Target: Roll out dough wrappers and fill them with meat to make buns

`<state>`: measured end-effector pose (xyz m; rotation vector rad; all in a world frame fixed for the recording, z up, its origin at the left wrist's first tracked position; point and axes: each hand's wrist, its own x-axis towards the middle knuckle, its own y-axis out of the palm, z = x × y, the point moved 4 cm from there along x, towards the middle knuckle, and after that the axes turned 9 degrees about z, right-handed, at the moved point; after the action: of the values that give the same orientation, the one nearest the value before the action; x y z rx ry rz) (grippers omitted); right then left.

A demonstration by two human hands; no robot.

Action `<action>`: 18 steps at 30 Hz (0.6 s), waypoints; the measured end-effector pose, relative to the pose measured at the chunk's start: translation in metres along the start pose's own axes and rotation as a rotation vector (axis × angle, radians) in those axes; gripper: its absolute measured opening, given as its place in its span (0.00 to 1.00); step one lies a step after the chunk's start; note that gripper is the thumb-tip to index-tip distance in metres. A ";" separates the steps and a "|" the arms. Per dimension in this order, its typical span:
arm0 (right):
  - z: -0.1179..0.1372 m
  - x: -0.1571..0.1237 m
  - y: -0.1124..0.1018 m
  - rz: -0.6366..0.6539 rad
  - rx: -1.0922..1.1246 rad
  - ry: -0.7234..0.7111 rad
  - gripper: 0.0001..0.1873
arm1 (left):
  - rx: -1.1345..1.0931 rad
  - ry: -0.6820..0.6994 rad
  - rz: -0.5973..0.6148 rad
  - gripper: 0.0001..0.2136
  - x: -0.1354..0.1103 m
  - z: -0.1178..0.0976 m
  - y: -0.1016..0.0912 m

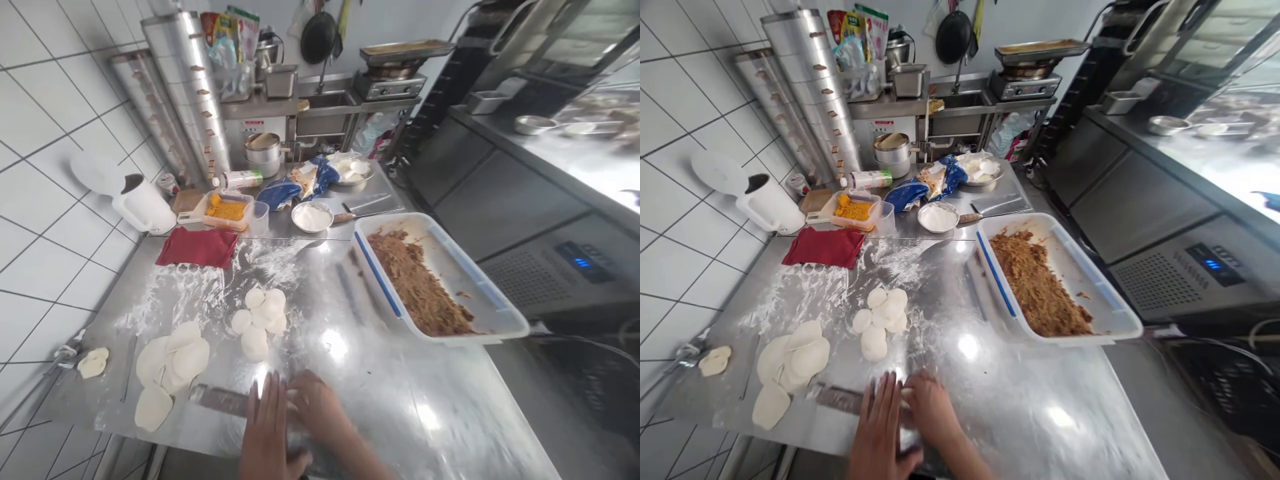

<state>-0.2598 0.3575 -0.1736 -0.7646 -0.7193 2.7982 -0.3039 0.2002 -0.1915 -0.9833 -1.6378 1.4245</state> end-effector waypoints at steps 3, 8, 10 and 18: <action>-0.010 -0.028 0.001 -0.086 0.051 0.106 0.20 | 0.066 0.071 -0.153 0.43 -0.020 -0.016 -0.005; -0.025 -0.032 0.001 -0.144 0.055 0.152 0.16 | -0.009 0.085 0.109 0.48 0.021 -0.027 -0.007; -0.029 -0.030 -0.001 -0.126 0.065 0.149 0.12 | -0.015 0.107 0.103 0.51 0.016 -0.034 -0.009; -0.036 -0.052 0.002 -0.183 0.100 0.212 0.18 | -0.005 0.134 0.022 0.45 0.011 -0.051 0.001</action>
<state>-0.1962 0.3565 -0.1791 -0.9088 -0.5761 2.5214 -0.2629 0.2314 -0.1867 -1.0794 -1.5382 1.3400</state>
